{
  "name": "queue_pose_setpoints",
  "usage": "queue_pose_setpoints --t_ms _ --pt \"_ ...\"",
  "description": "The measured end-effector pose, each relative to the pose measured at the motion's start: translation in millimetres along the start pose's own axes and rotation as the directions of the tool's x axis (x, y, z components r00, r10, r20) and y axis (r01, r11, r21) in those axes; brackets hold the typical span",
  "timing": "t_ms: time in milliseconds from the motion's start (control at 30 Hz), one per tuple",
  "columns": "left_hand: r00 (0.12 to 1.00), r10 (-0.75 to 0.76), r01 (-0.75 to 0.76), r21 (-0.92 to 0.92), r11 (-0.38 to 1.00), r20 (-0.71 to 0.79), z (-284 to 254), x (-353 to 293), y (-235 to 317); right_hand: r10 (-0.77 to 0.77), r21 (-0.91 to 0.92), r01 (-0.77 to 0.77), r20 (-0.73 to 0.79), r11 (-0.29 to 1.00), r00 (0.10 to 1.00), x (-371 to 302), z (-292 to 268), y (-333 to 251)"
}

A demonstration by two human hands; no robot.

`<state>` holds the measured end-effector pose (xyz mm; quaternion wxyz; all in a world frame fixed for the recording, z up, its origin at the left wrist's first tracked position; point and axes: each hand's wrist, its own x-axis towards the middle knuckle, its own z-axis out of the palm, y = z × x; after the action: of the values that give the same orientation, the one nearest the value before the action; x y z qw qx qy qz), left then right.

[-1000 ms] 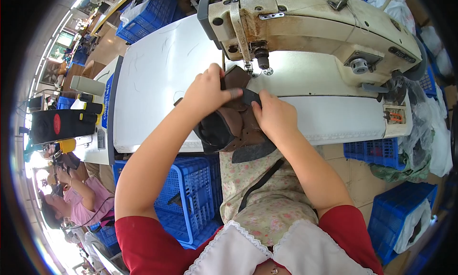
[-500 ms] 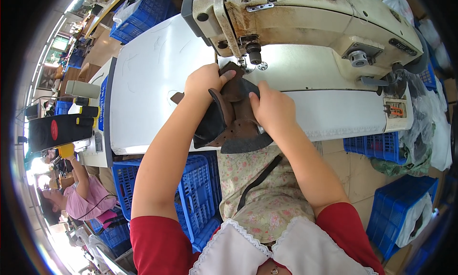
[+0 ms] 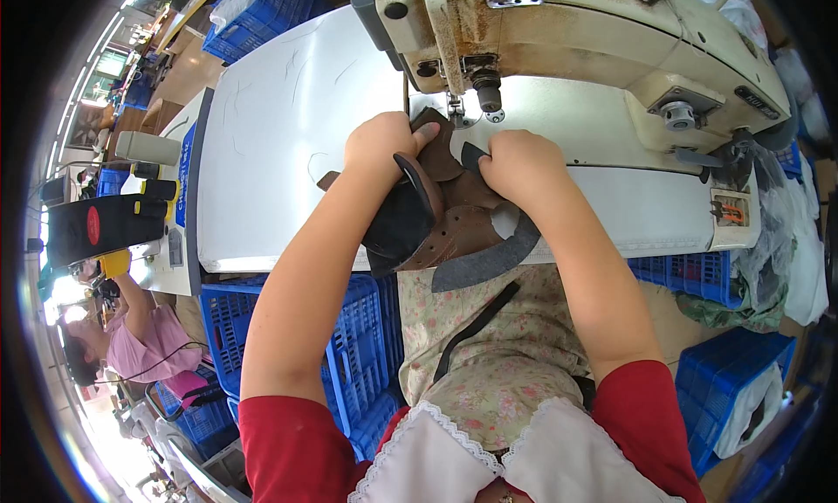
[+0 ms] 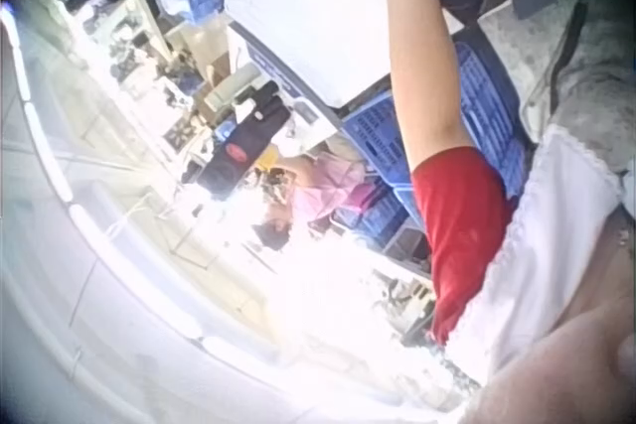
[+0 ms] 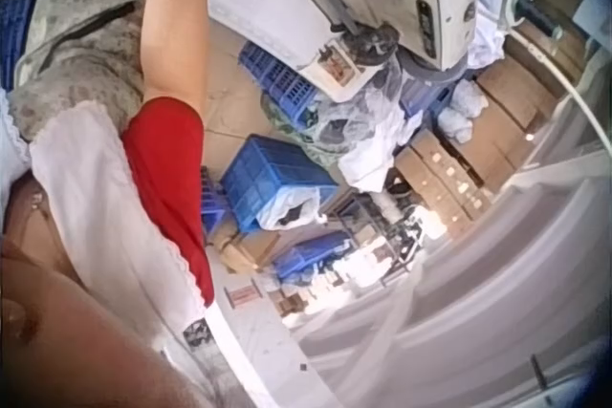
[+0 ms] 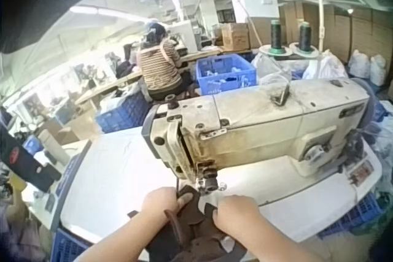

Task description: The recorder is stitching and trimming components of a shoe upper using a heavy-duty sewing machine.

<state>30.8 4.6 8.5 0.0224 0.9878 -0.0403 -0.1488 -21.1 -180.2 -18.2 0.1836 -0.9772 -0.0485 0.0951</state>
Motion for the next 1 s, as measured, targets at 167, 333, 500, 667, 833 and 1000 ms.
queue_pose_setpoints --t_ms 167,333,500,667,833,1000 --pt "0.999 -0.004 0.004 0.004 1.0 0.045 -8 2 7 -0.023 0.022 0.026 -0.139 0.999 0.99 15 -11 2" --pt "1.0 -0.005 0.005 0.007 1.0 0.03 -7 1 8 0.09 0.26 -0.148 0.222 0.954 0.971 41 -27 -7" --pt "1.0 -0.017 0.017 0.003 1.0 0.025 -6 4 4 0.022 0.208 -0.054 0.152 0.977 0.988 34 -2 10" --pt "1.0 -0.015 0.015 -0.02 1.0 -0.022 -2 4 10 -0.062 0.475 -0.148 0.399 0.868 0.915 39 -55 12" --pt "1.0 -0.002 0.002 0.006 1.0 -0.005 -1 5 14 -0.015 0.359 -0.155 0.429 0.92 0.903 36 -45 -7" --pt "0.999 0.004 -0.004 -0.001 1.0 -0.036 -1 5 14 0.019 0.156 -0.049 0.185 0.987 0.983 28 -13 0"
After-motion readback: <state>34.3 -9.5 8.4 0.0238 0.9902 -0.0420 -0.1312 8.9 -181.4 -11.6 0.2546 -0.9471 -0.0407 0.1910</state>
